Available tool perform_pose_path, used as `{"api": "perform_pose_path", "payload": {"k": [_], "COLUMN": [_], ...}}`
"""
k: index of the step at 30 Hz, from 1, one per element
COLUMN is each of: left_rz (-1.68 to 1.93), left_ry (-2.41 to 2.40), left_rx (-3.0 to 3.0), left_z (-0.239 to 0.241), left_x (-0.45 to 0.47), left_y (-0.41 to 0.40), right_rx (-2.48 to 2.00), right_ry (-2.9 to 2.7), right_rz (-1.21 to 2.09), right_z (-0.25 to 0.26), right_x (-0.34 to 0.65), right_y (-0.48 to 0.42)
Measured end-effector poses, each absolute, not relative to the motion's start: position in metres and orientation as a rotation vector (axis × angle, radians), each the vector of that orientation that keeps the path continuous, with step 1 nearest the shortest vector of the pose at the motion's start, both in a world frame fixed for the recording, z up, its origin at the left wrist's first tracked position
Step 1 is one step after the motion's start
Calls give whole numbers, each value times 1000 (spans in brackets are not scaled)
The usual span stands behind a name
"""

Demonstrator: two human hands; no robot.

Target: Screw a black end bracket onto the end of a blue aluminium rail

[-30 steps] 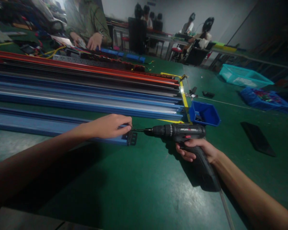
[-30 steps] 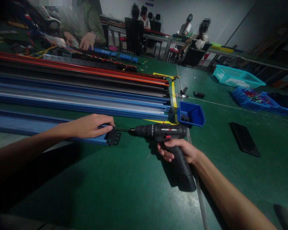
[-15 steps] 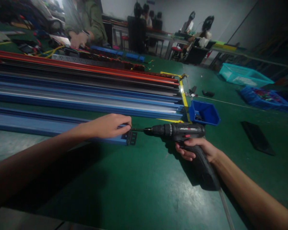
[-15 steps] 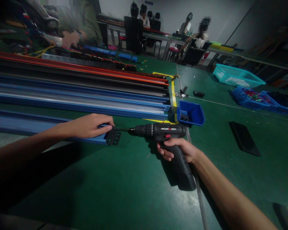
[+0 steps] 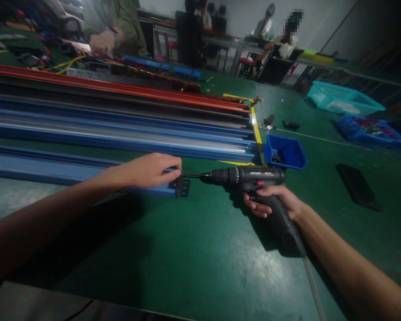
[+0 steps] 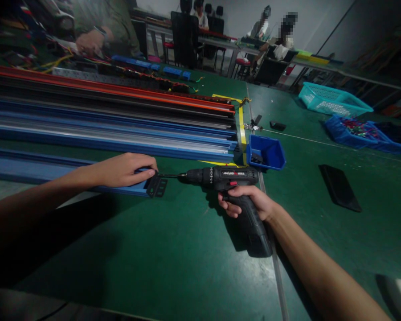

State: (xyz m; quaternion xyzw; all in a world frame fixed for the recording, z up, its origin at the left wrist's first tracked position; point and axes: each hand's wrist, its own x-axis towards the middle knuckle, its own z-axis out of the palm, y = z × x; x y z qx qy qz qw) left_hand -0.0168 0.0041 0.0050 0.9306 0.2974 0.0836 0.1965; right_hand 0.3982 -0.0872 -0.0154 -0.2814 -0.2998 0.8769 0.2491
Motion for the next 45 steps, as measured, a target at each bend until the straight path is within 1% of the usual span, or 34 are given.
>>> {"api": "perform_pose_path", "payload": {"k": [45], "left_rz": [197], "left_ry": [852], "left_rx": [2631], "left_z": [7], "left_x": [-16], "left_y": [4], "right_rx": [-780], "right_ry": [-772], "right_rz": [2395], "right_z": [-12], "right_x": [397], "right_y": [-87]}}
